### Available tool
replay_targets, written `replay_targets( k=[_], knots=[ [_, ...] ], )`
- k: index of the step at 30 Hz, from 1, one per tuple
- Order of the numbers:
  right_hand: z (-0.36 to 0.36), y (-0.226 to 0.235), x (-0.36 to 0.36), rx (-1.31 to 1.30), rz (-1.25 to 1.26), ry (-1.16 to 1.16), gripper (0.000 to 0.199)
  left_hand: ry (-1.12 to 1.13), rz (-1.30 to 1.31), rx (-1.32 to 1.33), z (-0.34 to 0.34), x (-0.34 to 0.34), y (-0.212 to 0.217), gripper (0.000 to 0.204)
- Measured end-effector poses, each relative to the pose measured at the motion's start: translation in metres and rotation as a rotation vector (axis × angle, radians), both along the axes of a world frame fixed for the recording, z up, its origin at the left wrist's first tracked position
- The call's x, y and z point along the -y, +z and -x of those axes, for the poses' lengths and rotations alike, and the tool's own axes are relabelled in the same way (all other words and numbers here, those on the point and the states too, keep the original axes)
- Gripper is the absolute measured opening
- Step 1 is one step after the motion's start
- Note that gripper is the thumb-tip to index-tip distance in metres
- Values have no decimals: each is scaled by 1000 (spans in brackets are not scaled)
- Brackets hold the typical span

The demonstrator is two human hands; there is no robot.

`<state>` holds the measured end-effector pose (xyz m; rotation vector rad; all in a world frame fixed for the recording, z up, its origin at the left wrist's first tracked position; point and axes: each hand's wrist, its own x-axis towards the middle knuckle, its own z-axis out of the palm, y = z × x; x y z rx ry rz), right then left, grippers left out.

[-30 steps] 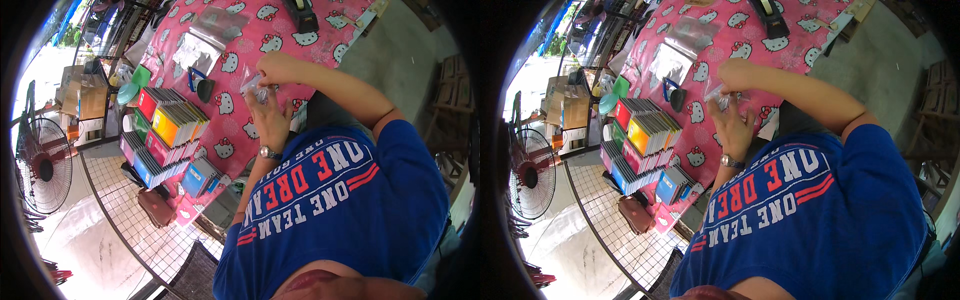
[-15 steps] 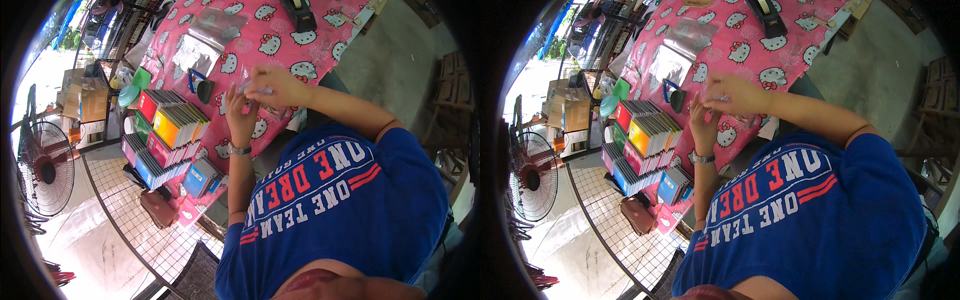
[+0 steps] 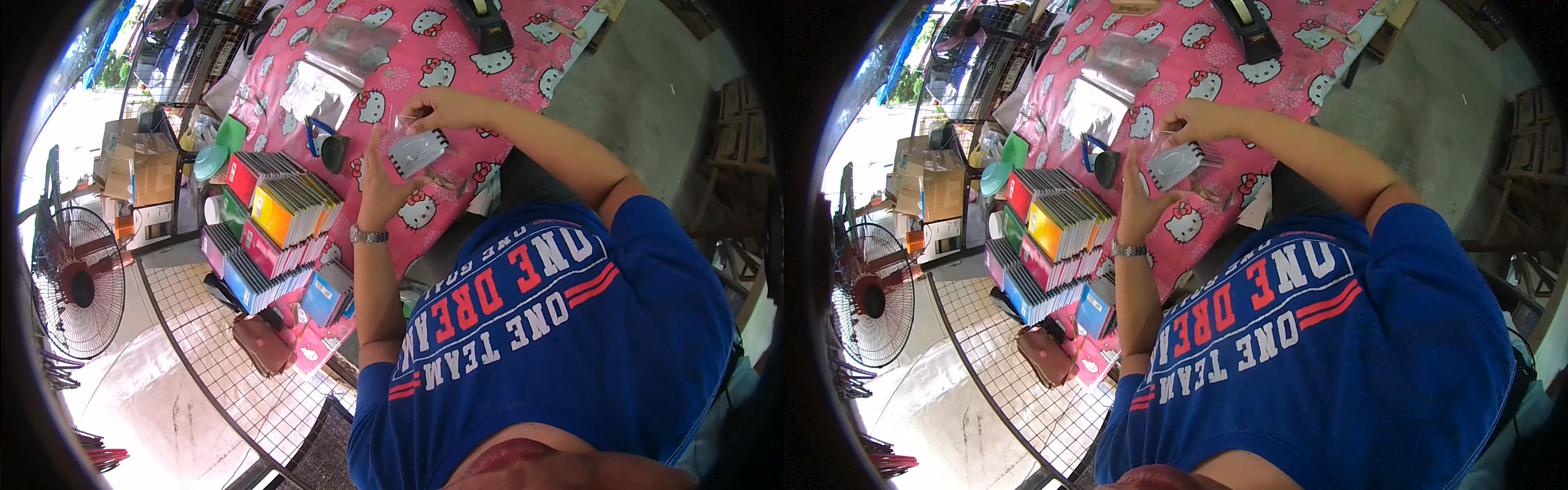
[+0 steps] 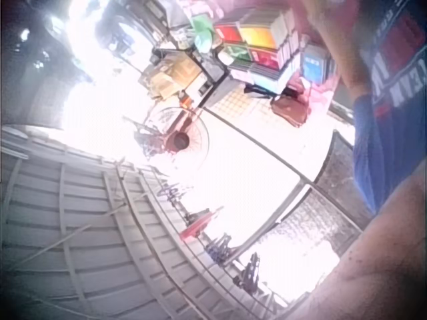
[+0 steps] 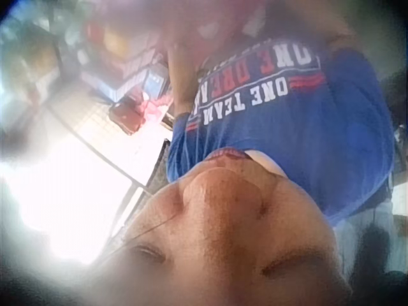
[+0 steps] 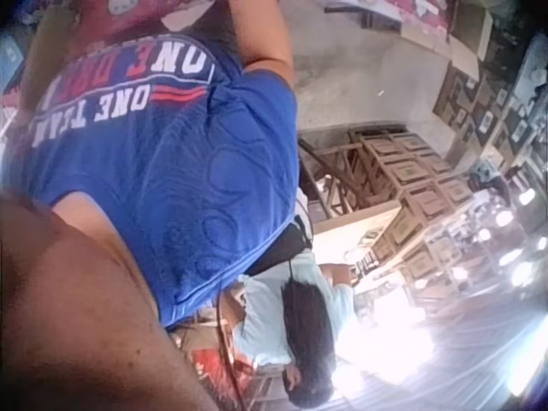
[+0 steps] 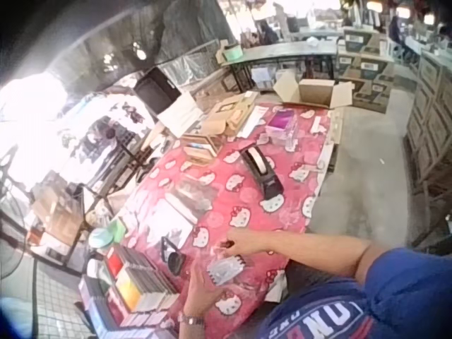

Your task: The person places small notebooks into plastic sleeves by hand and seals them with tape, then stacks the packaged notebooks by color.

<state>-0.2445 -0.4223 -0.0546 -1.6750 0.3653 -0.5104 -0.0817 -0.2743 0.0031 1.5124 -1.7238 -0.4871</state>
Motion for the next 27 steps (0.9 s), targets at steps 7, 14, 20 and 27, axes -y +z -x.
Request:
replay_targets(
  k=[7, 14, 20, 27],
  knots=[
    [23, 20, -34, 149, 511, -69, 23, -129, -107, -263, -21, 7, -42, 48],
    [9, 4, -62, 103, 336, -345, 22, -168, -187, -571, -23, 11, -46, 34],
    [0, 2, -73, 52, 463, -499, 14, -15, -128, -463, -25, 17, -42, 16],
    [66, 0, 69, -90, 561, -1246, 10, 88, -299, -93, -27, 27, -15, 18]
  ],
)
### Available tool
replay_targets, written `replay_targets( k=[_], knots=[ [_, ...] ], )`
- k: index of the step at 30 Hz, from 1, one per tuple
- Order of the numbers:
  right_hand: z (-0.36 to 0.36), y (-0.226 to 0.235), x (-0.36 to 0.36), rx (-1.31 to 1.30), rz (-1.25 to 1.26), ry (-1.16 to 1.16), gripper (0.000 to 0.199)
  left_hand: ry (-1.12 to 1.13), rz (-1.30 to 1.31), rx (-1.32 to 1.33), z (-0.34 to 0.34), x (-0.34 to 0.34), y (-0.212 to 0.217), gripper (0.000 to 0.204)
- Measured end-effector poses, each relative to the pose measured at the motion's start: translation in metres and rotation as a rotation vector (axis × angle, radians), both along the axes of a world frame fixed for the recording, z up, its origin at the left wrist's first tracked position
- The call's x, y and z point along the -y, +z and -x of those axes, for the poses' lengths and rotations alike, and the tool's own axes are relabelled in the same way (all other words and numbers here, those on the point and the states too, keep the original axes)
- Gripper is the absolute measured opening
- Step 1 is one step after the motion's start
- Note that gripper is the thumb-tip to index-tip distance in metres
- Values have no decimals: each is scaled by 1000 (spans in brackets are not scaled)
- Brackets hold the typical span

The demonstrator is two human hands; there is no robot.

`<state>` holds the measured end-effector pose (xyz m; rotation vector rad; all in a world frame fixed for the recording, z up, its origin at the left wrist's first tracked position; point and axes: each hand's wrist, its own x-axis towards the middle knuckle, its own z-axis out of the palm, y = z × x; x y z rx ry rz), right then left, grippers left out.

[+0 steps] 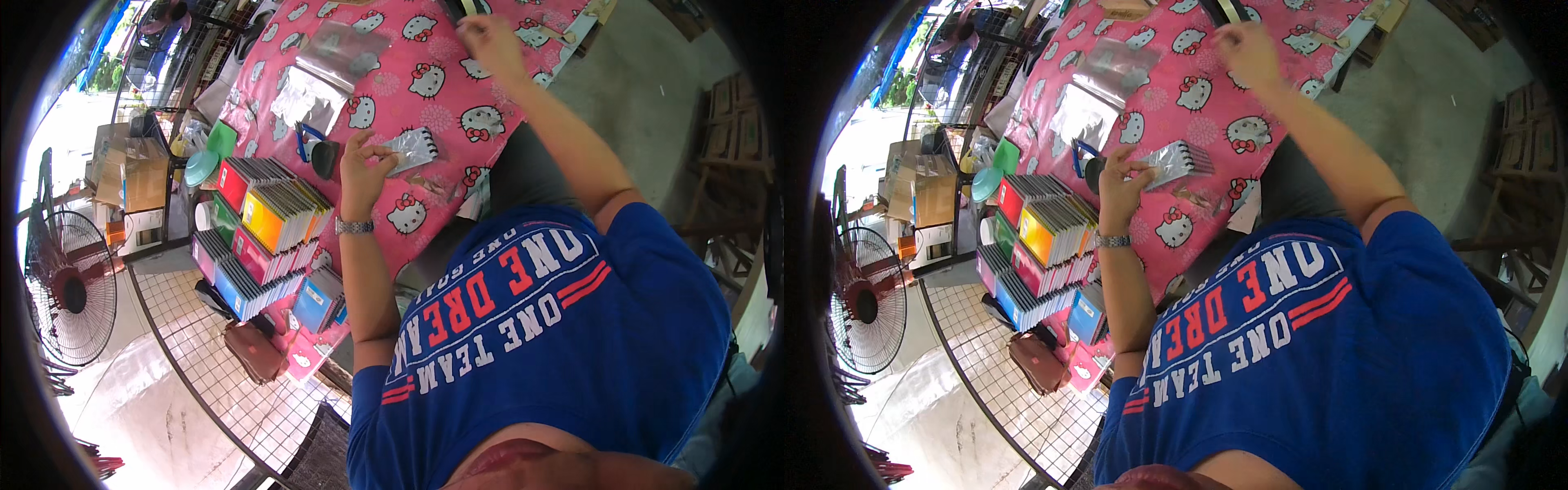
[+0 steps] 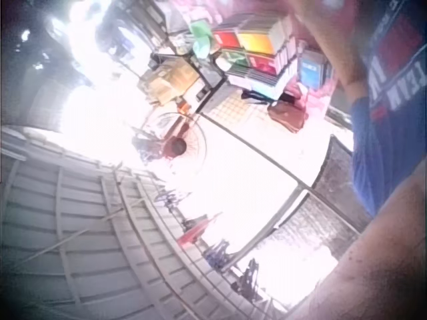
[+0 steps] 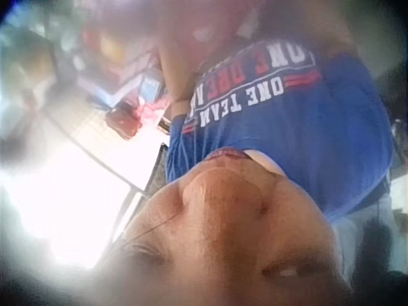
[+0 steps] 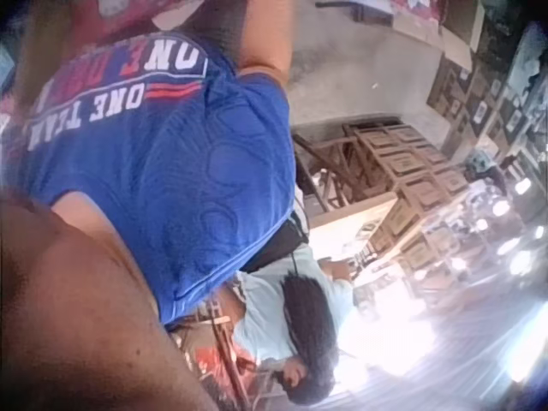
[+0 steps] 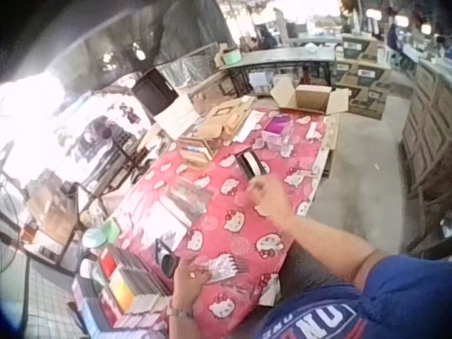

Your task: The person places small notebooks into plastic sleeves by hand and seals them with tape, then stacks the packaged notebooks by color.

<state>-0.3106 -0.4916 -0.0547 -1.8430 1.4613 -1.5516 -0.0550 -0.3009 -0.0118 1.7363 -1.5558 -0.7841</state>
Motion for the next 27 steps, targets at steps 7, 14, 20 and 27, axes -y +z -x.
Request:
replay_targets(
  k=[7, 14, 20, 27],
  knots=[
    [48, -39, 53, 577, -675, 243, 19, -11, -156, -169, -5, 7, -2, 33],
    [26, -57, -24, 1146, -630, 321, 9, 99, -25, -620, 12, -14, -28, 27],
    [0, -79, -4, 1107, -1169, 1176, 3, -21, -89, -648, 14, 3, -31, 26],
    [-95, 77, -40, -784, -377, 1411, 50, -2, -31, -658, 9, 0, -42, 27]
  ],
)
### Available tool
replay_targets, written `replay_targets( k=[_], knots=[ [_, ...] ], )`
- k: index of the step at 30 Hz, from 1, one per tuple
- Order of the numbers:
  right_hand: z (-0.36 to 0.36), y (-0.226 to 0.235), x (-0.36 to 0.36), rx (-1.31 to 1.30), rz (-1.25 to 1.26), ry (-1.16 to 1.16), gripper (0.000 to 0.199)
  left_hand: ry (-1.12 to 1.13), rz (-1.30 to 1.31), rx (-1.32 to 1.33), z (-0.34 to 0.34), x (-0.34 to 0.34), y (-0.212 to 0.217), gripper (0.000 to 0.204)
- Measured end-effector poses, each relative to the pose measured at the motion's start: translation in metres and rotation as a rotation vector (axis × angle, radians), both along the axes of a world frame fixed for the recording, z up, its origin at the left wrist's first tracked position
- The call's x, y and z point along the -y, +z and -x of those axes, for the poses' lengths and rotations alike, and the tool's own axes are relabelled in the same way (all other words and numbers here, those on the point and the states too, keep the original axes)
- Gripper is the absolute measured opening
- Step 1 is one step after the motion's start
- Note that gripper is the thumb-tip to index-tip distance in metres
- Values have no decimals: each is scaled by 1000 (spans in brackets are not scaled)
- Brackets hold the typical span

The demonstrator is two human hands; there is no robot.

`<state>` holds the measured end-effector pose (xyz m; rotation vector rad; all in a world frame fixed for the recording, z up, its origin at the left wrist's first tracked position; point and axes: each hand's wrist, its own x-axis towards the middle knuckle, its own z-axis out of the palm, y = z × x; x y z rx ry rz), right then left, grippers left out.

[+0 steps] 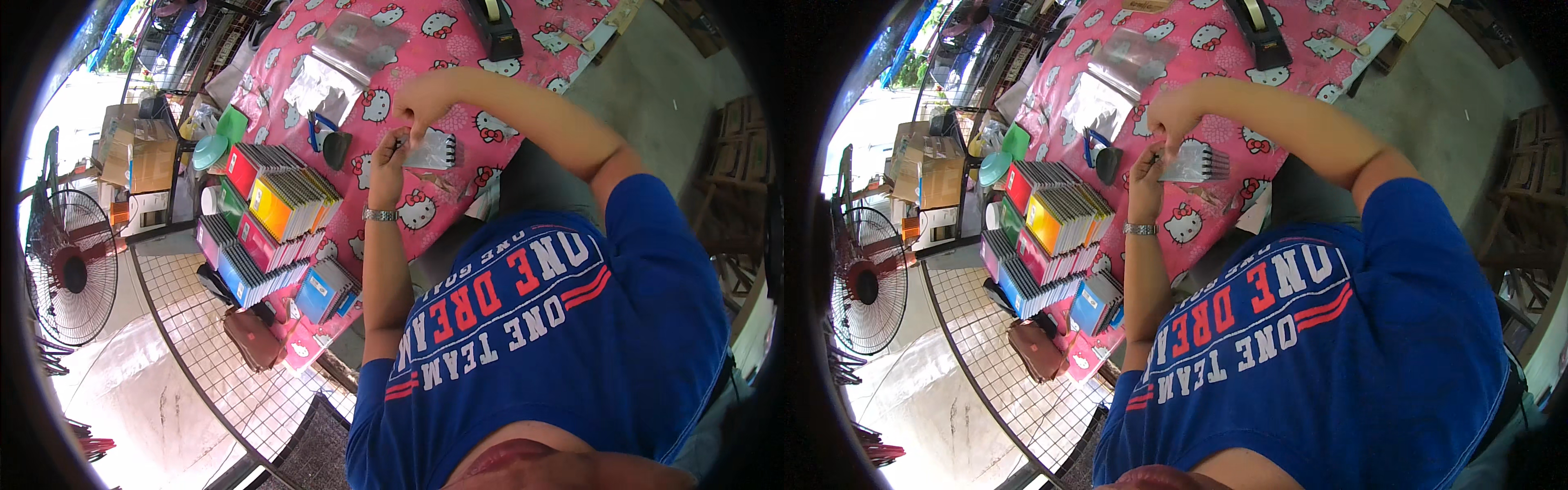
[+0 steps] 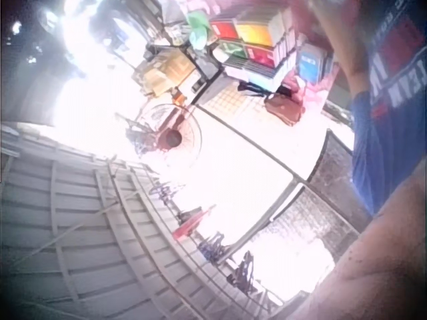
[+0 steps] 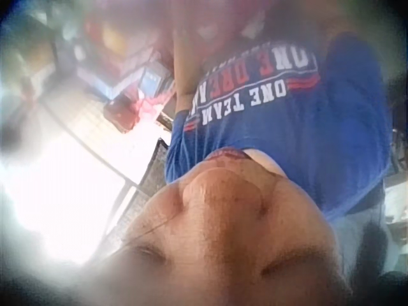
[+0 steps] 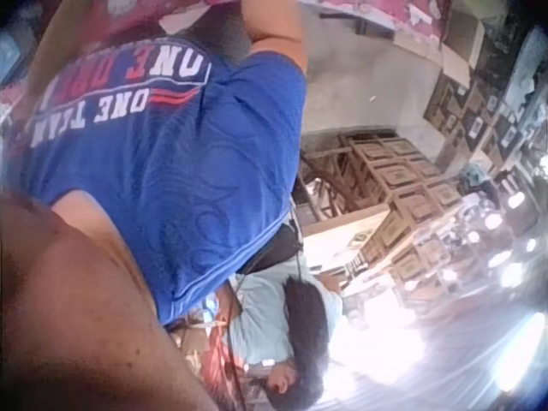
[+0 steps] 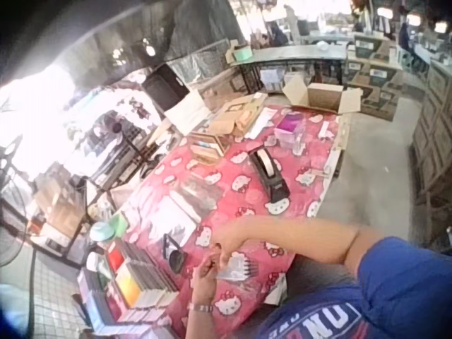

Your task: The person places small notebooks into plastic sleeves by hand and seals them with tape, then stacks the packaged notebooks by color.

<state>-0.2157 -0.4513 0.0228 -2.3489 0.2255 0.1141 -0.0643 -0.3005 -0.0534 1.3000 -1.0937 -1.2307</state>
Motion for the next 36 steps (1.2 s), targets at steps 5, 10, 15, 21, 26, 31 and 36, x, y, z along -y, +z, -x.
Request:
replay_targets(
  k=[5, 10, 15, 21, 26, 31, 36],
  knots=[
    [-6, -45, 29, -218, -15, -85, 52, -21, -44, -46, 3, 3, 6, 25],
    [42, -122, -11, 10, -431, -434, 38, 44, 210, 103, 10, -5, 6, 23],
    [61, -155, -95, 704, -514, -680, 59, 88, 330, 284, 18, -4, 2, 24],
    [61, -82, -67, 582, -185, -785, 86, 345, 313, 156, 27, 1, 8, 33],
    [104, -18, 65, 994, -56, -1209, 70, 390, 66, 633, 4, -54, -32, 33],
    [158, -9, 225, 1365, 192, -1781, 50, 280, 30, 1024, 15, -100, -75, 40],
    [262, -67, 330, 726, 67, -2104, 60, 226, 32, 1155, 27, -82, -70, 43]
  ],
)
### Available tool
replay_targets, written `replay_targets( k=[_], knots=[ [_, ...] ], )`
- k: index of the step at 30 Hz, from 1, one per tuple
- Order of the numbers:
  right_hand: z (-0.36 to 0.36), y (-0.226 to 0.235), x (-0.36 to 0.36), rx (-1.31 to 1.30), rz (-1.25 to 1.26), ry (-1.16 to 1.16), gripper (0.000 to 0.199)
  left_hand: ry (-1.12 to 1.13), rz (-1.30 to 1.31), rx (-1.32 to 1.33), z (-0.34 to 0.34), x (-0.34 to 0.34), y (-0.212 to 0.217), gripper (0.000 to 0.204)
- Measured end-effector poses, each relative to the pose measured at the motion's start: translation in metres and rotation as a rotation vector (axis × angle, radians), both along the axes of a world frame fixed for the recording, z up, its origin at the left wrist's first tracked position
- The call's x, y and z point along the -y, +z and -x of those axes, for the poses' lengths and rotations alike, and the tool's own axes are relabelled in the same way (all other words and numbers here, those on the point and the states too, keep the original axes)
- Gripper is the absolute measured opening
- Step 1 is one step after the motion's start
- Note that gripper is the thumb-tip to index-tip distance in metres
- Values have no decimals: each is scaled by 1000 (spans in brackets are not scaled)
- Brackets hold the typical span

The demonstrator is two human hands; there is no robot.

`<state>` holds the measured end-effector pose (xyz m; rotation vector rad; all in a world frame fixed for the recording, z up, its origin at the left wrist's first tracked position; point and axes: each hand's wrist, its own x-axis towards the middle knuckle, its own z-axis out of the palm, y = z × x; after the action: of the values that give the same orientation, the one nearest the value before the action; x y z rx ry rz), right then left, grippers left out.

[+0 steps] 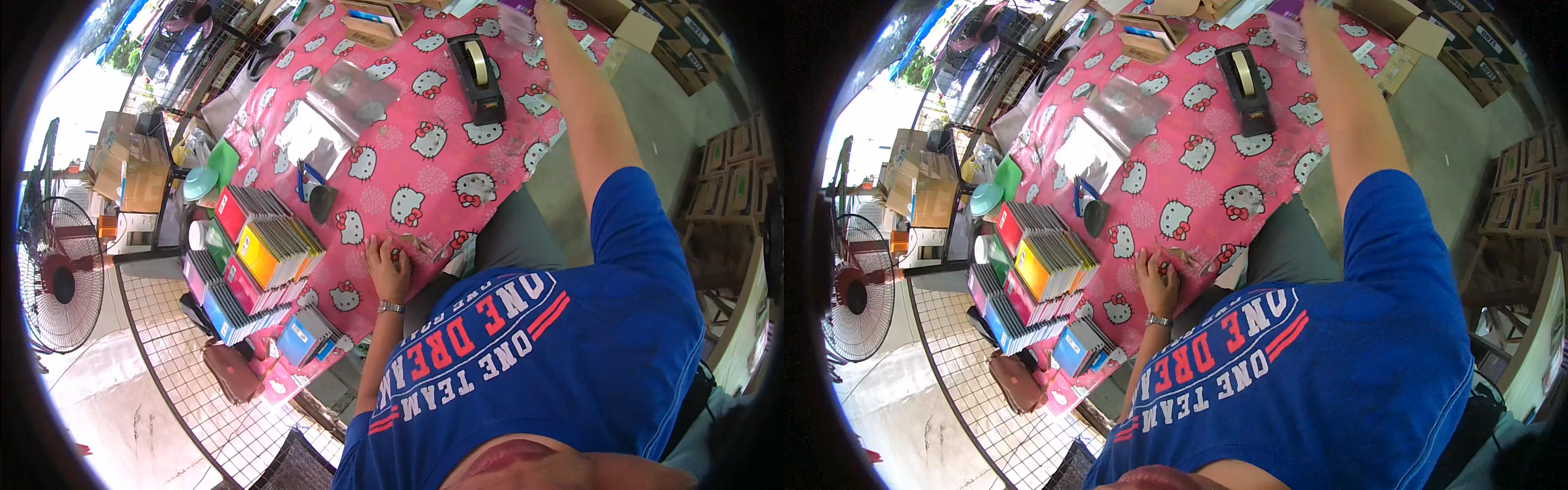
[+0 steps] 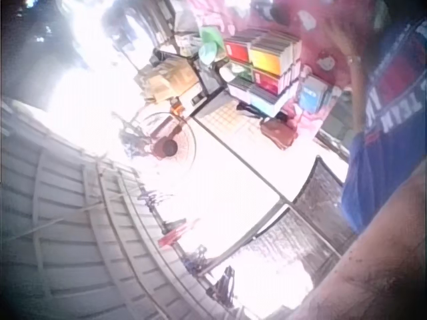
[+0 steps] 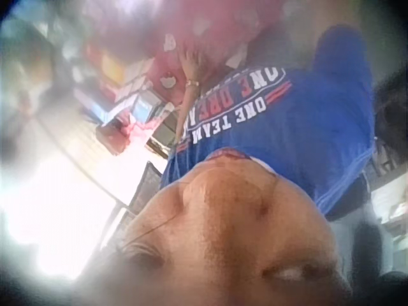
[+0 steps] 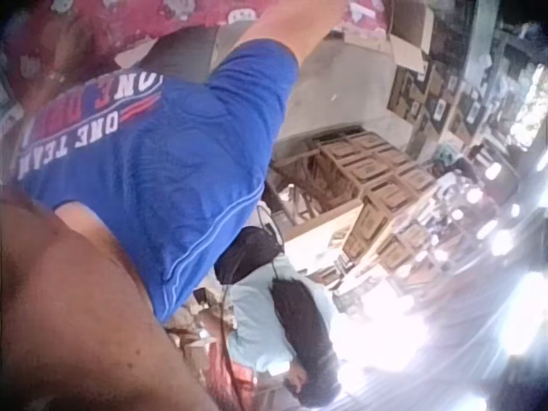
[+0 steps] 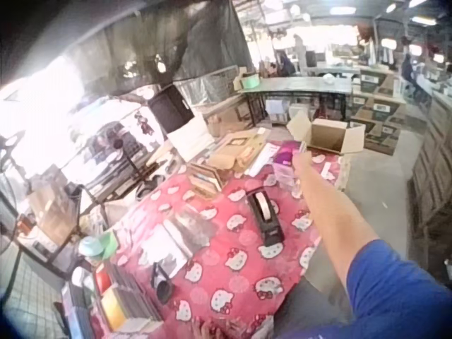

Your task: The person places small notebooks into plastic sleeves by hand and seals them with tape, then stacks the packaged notebooks by color.

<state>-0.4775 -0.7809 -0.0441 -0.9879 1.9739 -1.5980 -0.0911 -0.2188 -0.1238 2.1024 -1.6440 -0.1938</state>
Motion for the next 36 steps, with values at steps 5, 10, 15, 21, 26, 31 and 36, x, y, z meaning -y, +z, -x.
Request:
replay_targets(
  k=[5, 10, 15, 21, 26, 31, 36],
  knots=[
    [-31, -21, 0, -414, -91, -230, 55, 43, -27, 25, -1, -6, -6, 44],
    [-185, 0, -94, -704, 564, 300, 38, 76, -16, 66, -4, -13, -10, 45],
    [-320, -60, -179, -816, 138, 690, 29, 52, 0, 27, -4, -5, -3, 45],
    [-370, -85, -209, -1144, -80, 639, 23, 77, 55, -50, -3, -9, -3, 42],
    [-380, -87, -207, -1054, 32, 592, 21, 105, 46, -56, -3, -13, -5, 41],
    [-394, -85, -186, -715, -11, 710, 18, 89, 64, -67, -5, -11, -2, 40],
    [-435, -30, -157, -483, -1, 1114, 22, 111, 71, -73, -6, -15, 0, 40]
  ],
)
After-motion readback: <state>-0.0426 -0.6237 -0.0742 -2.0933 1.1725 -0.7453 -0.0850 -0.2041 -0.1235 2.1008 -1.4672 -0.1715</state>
